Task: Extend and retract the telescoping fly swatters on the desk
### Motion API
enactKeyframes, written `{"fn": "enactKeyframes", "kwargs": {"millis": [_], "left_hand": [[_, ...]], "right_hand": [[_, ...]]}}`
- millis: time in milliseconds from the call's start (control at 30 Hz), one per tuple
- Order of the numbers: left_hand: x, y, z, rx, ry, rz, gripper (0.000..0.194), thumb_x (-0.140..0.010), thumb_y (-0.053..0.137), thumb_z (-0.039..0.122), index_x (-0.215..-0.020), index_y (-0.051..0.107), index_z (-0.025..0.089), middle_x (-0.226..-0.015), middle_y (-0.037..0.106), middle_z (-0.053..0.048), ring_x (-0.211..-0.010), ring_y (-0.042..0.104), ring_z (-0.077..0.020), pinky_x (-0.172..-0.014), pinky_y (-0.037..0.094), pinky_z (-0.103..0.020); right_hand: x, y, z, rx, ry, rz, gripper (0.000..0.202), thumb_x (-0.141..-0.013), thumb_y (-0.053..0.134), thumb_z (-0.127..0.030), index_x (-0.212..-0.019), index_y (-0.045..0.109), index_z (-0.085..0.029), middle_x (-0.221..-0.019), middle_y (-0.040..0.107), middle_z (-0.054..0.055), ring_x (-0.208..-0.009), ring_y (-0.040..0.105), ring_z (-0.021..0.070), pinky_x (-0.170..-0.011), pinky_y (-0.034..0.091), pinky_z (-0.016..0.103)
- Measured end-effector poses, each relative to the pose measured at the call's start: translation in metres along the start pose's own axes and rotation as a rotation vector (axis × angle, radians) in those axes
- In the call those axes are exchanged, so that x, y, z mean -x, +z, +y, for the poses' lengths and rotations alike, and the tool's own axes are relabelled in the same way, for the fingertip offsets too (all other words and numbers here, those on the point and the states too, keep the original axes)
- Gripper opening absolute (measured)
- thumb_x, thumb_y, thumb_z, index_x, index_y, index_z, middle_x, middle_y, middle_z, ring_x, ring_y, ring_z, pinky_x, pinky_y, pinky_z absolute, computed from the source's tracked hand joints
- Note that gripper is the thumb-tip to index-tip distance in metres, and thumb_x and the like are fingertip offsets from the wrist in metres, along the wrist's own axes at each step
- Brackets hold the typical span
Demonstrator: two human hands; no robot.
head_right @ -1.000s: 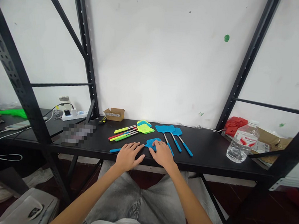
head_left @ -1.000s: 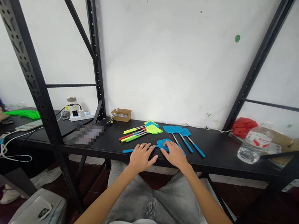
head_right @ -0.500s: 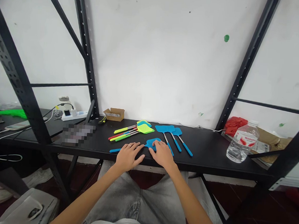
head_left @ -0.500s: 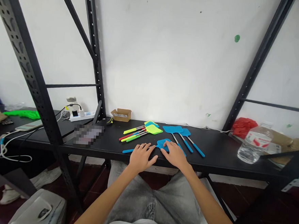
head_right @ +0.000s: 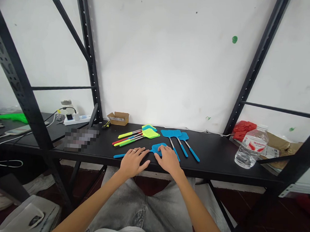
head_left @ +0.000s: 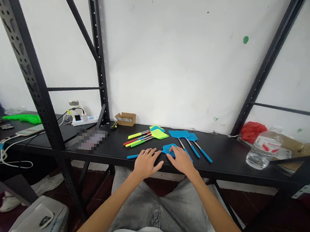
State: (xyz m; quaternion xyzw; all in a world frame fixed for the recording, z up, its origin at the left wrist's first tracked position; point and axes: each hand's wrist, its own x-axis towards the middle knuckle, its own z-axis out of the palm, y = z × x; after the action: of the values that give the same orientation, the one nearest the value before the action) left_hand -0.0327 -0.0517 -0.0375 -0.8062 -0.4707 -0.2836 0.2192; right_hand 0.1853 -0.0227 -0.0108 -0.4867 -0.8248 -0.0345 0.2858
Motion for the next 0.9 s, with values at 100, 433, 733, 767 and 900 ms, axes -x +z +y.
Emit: {"fn": "enactKeyframes", "kwargs": {"millis": [100,433,733,767,900], "left_hand": [[-0.0002,-0.0002,0.0004,0.004,0.000,-0.007,0.049,-0.100,0.045,0.054,-0.136,0.061,0.025,-0.135,0.066,-0.009,-0.121,0.059,-0.0317,-0.097,0.045,-0.048],[-0.0005,-0.0010,0.0005,0.006,-0.006,-0.002,0.048,-0.099,0.046,0.053,-0.135,0.062,0.025,-0.134,0.066,-0.009,-0.121,0.060,-0.0311,-0.097,0.045,-0.047],[-0.0002,-0.0008,0.0011,0.004,-0.003,-0.001,0.048,-0.099,0.045,0.053,-0.135,0.062,0.026,-0.134,0.066,-0.009,-0.121,0.059,-0.0311,-0.097,0.045,-0.047],[-0.0003,-0.0009,0.0013,0.006,-0.002,0.001,0.048,-0.099,0.045,0.053,-0.135,0.062,0.026,-0.134,0.066,-0.009,-0.120,0.059,-0.0311,-0.097,0.045,-0.047],[-0.0005,-0.0009,0.0013,0.006,-0.004,0.002,0.048,-0.099,0.046,0.053,-0.135,0.062,0.026,-0.134,0.066,-0.009,-0.120,0.059,-0.0313,-0.097,0.045,-0.047]], "right_hand": [[0.0002,0.0003,0.0000,0.001,0.001,0.003,0.020,-0.100,0.048,-0.042,-0.101,0.057,-0.023,-0.102,0.068,0.006,-0.100,0.062,0.0251,-0.078,0.040,0.033],[-0.0001,0.0013,0.0009,0.004,-0.002,0.004,0.019,-0.100,0.049,-0.041,-0.101,0.056,-0.023,-0.102,0.068,0.006,-0.100,0.062,0.0248,-0.079,0.040,0.032],[0.0007,0.0000,0.0003,-0.001,-0.003,0.000,0.020,-0.100,0.047,-0.041,-0.102,0.057,-0.023,-0.103,0.068,0.007,-0.100,0.062,0.0248,-0.078,0.041,0.033],[0.0007,-0.0001,0.0003,0.003,-0.003,0.001,0.020,-0.100,0.047,-0.041,-0.102,0.057,-0.023,-0.103,0.068,0.007,-0.100,0.062,0.0248,-0.078,0.041,0.033],[0.0004,0.0004,0.0010,0.008,-0.007,0.004,0.020,-0.100,0.047,-0.041,-0.101,0.056,-0.023,-0.101,0.068,0.007,-0.100,0.062,0.0251,-0.078,0.041,0.033]]}}
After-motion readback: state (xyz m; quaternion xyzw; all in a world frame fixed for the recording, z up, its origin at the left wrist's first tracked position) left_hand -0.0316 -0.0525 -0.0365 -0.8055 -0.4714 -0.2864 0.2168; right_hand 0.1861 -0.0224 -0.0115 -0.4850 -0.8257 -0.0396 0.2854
